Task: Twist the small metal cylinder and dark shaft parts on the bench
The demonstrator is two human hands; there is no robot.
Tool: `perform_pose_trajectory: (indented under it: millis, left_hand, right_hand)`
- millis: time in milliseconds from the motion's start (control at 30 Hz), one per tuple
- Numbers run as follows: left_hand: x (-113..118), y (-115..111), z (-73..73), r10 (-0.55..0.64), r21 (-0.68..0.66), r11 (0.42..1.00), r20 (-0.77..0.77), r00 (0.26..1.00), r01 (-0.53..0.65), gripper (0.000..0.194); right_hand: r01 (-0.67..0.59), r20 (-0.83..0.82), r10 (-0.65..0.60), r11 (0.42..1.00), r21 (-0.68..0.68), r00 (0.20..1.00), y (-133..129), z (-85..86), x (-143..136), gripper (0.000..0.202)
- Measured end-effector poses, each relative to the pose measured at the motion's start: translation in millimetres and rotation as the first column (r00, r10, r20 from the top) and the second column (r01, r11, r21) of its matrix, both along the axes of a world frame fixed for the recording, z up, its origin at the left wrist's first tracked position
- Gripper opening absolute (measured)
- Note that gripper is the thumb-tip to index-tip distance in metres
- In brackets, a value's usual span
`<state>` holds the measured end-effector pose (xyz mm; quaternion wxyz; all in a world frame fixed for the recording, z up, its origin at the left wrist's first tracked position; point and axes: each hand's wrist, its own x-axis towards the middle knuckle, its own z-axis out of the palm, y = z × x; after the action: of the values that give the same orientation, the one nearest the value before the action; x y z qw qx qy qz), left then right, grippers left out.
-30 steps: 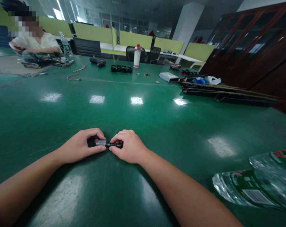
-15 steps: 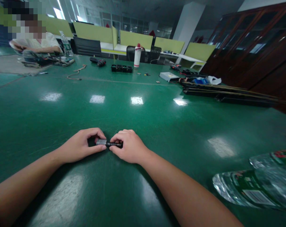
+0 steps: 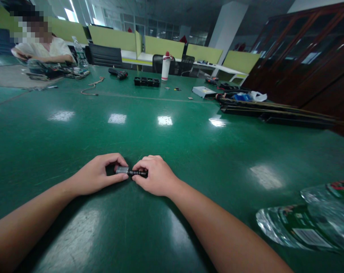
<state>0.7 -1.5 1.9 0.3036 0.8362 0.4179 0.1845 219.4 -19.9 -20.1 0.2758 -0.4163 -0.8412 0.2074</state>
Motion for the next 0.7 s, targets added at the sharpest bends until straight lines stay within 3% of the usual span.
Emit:
perform_pose_trajectory:
  millis: [700]
  left_hand:
    - [-0.2,0.3,-1.8,-0.005,0.021,1.000,-0.016,1.000,0.005,0.026]
  right_hand:
    - [-0.007,0.022,0.007,1.000,0.002,1.000,0.9,-1.8,0.6,0.011]
